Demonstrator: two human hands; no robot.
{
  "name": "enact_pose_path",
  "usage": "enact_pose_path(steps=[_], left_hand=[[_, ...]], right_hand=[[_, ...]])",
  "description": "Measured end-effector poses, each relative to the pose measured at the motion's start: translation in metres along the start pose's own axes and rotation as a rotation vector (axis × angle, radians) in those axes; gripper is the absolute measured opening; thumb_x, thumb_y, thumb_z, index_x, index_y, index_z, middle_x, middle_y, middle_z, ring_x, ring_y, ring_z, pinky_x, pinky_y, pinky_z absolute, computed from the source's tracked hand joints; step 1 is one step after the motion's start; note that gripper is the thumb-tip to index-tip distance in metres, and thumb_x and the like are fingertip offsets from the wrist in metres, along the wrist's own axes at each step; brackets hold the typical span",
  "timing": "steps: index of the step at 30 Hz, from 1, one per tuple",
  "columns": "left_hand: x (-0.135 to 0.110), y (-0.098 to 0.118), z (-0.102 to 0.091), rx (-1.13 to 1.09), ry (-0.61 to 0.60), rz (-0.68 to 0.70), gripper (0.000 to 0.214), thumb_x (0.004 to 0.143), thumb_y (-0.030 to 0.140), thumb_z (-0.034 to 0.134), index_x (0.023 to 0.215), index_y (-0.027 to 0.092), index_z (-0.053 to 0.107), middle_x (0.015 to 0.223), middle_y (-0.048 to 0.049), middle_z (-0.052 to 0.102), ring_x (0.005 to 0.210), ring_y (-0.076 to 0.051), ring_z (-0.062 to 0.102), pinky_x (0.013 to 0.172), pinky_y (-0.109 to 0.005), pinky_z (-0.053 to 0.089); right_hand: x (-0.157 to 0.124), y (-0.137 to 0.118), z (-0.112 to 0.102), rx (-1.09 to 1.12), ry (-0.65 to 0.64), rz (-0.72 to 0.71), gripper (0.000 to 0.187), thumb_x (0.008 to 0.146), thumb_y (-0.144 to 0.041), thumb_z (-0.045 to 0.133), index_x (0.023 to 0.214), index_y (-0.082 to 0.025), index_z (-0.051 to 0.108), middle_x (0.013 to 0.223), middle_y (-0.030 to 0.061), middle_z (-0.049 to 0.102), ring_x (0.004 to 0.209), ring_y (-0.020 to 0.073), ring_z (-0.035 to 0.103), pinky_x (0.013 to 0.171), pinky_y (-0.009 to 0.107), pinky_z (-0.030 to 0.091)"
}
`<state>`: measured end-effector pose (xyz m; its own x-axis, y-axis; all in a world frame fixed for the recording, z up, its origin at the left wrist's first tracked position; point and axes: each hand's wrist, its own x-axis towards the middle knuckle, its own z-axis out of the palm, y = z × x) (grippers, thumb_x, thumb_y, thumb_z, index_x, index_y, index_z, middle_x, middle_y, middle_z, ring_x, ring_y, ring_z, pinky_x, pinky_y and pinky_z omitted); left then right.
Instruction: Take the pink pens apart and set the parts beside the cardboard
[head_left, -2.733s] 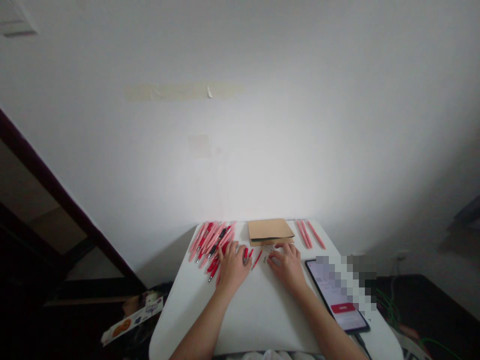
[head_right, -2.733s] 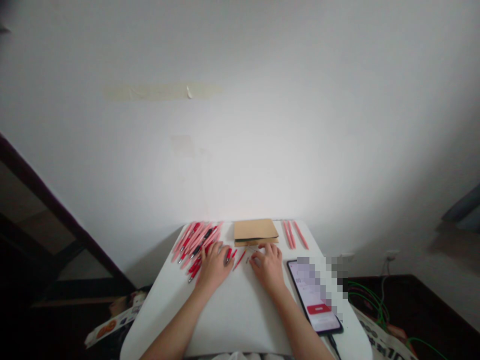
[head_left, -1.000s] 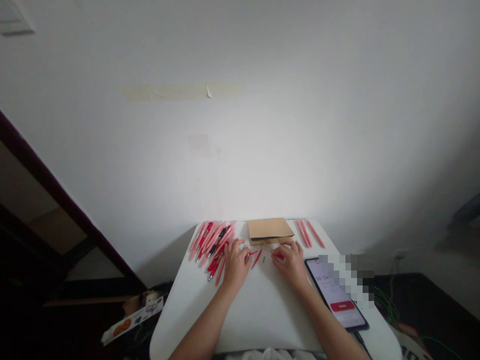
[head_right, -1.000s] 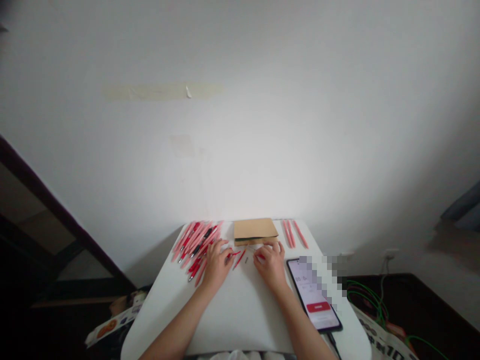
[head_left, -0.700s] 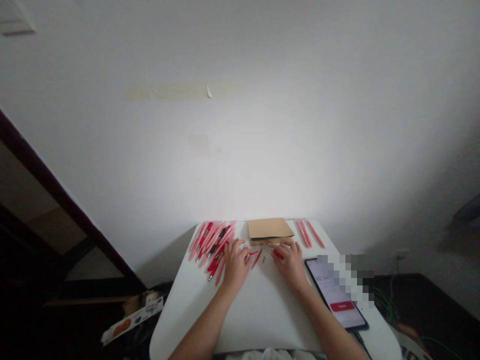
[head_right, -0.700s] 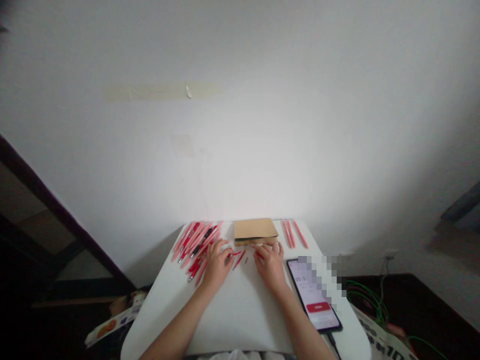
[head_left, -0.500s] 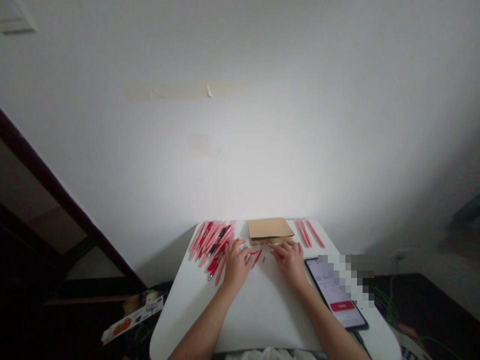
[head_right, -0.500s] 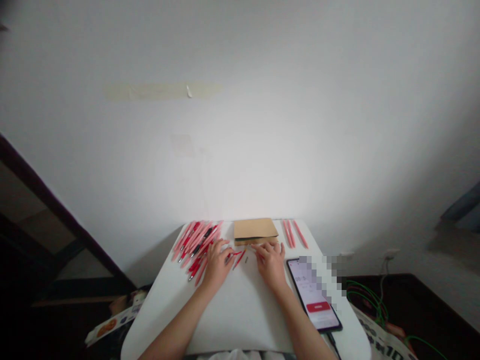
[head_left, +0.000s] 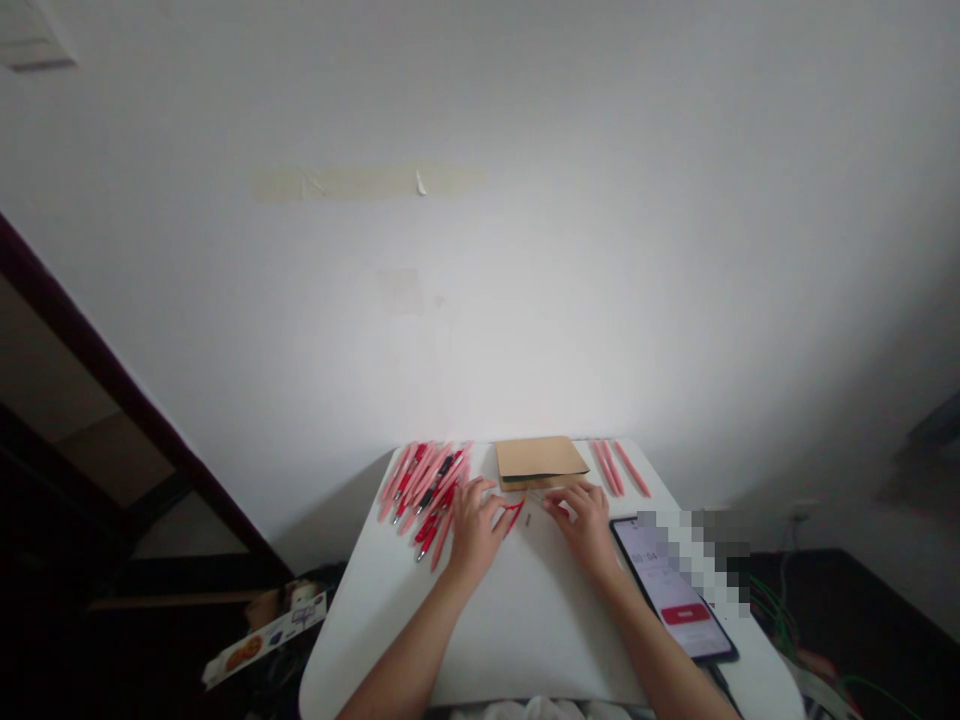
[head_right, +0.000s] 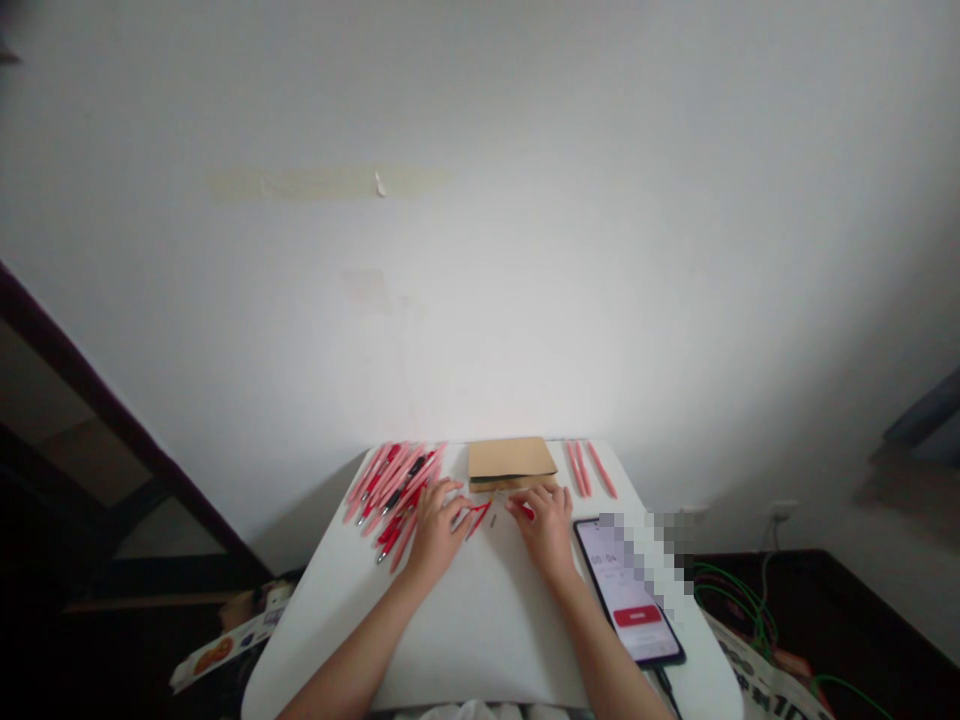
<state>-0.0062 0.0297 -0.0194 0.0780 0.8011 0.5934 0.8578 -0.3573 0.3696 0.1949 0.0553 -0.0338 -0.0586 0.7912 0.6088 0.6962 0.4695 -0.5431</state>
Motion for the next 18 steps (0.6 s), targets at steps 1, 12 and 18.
enact_pose_path(steps=[1, 12, 18], left_hand=[[-0.0002, 0.0004, -0.0002, -0.007, 0.005, 0.004, 0.009, 0.084, 0.022, 0.062, 0.084, 0.025, 0.071, 0.116, -0.0063, 0.061, 0.119, -0.026, 0.049, 0.105, -0.051, 0.040], [-0.0004, 0.0044, -0.0021, -0.060, 0.000, 0.090, 0.008, 0.085, 0.023, 0.063, 0.089, 0.025, 0.070, 0.115, -0.0056, 0.061, 0.121, -0.026, 0.049, 0.106, -0.055, 0.038], [-0.0008, 0.0046, -0.0016, -0.078, -0.009, 0.102, 0.007, 0.084, 0.023, 0.064, 0.088, 0.025, 0.070, 0.116, -0.0055, 0.061, 0.121, -0.026, 0.050, 0.109, -0.058, 0.034]], right_hand=[[-0.0001, 0.0006, 0.0001, -0.003, 0.002, -0.010, 0.016, 0.088, -0.038, 0.062, 0.087, -0.028, 0.073, 0.089, 0.0047, 0.070, 0.100, 0.0264, 0.052, 0.096, 0.046, 0.036], [-0.0016, 0.0077, 0.0063, -0.027, 0.065, -0.076, 0.029, 0.087, -0.051, 0.061, 0.078, -0.028, 0.075, 0.091, 0.0066, 0.068, 0.100, 0.0272, 0.050, 0.089, 0.043, 0.039], [-0.0019, 0.0065, 0.0058, -0.031, 0.051, -0.064, 0.027, 0.087, -0.050, 0.061, 0.078, -0.028, 0.075, 0.092, 0.0063, 0.068, 0.099, 0.0272, 0.051, 0.089, 0.043, 0.039]])
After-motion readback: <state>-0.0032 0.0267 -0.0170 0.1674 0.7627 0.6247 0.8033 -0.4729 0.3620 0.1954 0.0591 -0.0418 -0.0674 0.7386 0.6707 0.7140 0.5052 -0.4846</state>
